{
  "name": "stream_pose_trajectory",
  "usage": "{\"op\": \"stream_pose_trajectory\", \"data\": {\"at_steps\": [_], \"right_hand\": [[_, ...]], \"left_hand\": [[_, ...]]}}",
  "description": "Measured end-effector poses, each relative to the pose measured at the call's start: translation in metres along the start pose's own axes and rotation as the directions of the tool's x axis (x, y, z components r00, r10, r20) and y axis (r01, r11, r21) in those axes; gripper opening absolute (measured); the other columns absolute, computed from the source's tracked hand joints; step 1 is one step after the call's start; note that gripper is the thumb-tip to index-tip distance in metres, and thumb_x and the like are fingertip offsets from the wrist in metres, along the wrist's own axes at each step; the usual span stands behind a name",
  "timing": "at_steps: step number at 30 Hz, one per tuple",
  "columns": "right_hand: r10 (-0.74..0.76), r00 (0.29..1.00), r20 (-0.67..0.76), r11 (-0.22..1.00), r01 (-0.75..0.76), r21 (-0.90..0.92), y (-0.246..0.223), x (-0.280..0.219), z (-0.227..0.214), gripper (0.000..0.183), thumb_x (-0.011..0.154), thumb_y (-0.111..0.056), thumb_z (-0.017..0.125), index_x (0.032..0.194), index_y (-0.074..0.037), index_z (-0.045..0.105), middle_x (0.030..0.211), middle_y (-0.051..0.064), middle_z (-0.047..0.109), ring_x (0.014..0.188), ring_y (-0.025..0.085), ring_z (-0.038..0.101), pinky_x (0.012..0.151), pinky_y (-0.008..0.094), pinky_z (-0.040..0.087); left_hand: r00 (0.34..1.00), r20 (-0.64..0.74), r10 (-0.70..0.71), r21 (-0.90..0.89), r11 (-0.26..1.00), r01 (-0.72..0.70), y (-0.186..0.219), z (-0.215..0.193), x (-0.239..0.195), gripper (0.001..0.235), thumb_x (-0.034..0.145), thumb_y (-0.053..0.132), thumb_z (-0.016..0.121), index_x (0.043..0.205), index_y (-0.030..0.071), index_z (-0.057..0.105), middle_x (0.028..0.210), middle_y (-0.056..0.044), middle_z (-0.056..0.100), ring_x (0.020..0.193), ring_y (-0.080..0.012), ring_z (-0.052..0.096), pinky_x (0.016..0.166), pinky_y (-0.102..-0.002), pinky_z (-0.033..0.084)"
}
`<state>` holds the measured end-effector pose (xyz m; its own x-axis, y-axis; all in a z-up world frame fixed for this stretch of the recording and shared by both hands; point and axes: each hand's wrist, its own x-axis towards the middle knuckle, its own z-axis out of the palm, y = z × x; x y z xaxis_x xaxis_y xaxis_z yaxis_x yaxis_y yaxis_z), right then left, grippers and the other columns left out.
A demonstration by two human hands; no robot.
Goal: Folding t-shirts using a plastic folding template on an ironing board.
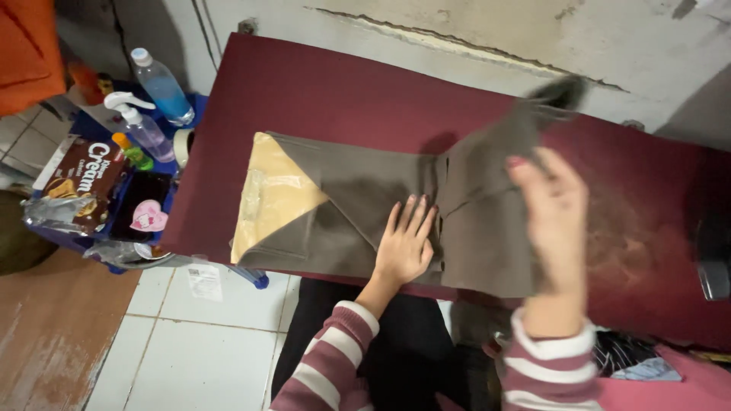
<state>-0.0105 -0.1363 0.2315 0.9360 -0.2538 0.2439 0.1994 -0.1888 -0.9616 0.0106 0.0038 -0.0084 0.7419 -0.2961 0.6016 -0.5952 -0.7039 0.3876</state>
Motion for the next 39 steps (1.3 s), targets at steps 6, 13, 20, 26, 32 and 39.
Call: {"op": "stream_pose_trajectory", "data": {"at_steps": [6,13,20,26,32,39], "right_hand": [[-0.193,0.962,0.191,0.976,0.208,-0.062,0.047,-0.018,0.149,0.026,0.098,-0.018,0.072,0.118,-0.001,0.068,0.101,-0.001,0.071,0.088,0.005,0.064,0.077,0.022,0.054],[-0.129,0.934,0.334,0.951,0.212,-0.225,0.158,-0.050,0.266,0.017,0.100,-0.021,0.066,0.108,-0.006,0.066,0.072,0.011,0.067,0.061,0.008,0.067,0.053,0.033,0.049],[0.269,0.695,0.667,0.956,-0.108,-0.273,0.166,-0.037,0.237,0.063,0.100,-0.027,0.065,0.155,-0.008,0.038,0.087,0.018,0.075,0.065,0.026,0.068,0.058,0.038,0.057],[-0.050,0.826,0.561,0.959,-0.118,0.259,0.166,-0.025,0.099,0.041,0.109,-0.009,0.053,0.149,-0.006,0.054,0.128,0.013,0.070,0.112,0.022,0.072,0.090,0.037,0.062],[-0.010,0.999,0.048,0.950,0.025,-0.312,0.231,-0.039,0.020,0.043,0.105,-0.020,0.058,0.144,-0.003,0.057,0.121,0.018,0.067,0.108,0.025,0.065,0.091,0.034,0.054],[0.201,0.979,0.042,0.917,-0.173,-0.360,0.213,-0.063,0.034,0.051,0.104,-0.038,0.054,0.139,-0.001,0.059,0.132,0.020,0.068,0.126,0.027,0.063,0.106,0.038,0.046]], "left_hand": [[0.991,0.045,-0.124,0.022,0.992,0.124,-0.010,-0.018,0.001,0.069,0.088,0.027,0.056,0.153,0.005,0.049,0.157,-0.018,0.046,0.148,-0.0363,0.039,0.124,-0.052,0.025],[0.930,0.111,-0.351,0.006,0.936,0.353,-0.040,-0.046,-0.022,0.066,0.088,0.022,0.059,0.152,0.007,0.049,0.145,-0.018,0.053,0.135,-0.0367,0.047,0.114,-0.049,0.034],[0.824,0.198,-0.531,-0.013,0.839,0.544,-0.065,-0.080,-0.054,0.064,0.088,0.017,0.062,0.151,0.010,0.049,0.133,-0.017,0.060,0.122,-0.0370,0.056,0.105,-0.047,0.043],[0.689,0.246,-0.682,0.002,0.711,0.703,-0.089,-0.123,-0.074,0.064,0.088,0.013,0.064,0.150,0.012,0.049,0.122,-0.017,0.066,0.111,-0.0372,0.064,0.097,-0.045,0.050],[0.930,-0.087,-0.357,0.118,0.923,0.366,-0.130,-0.198,-0.085,0.041,0.088,-0.003,0.058,0.127,0.007,0.060,0.124,-0.020,0.068,0.111,-0.0397,0.066,0.093,-0.046,0.053],[0.548,-0.161,-0.821,-0.260,0.571,0.779,-0.141,-0.170,-0.086,0.043,0.101,0.012,0.057,0.142,0.000,0.057,0.119,-0.024,0.067,0.102,-0.0358,0.070,0.089,-0.040,0.054]]}}
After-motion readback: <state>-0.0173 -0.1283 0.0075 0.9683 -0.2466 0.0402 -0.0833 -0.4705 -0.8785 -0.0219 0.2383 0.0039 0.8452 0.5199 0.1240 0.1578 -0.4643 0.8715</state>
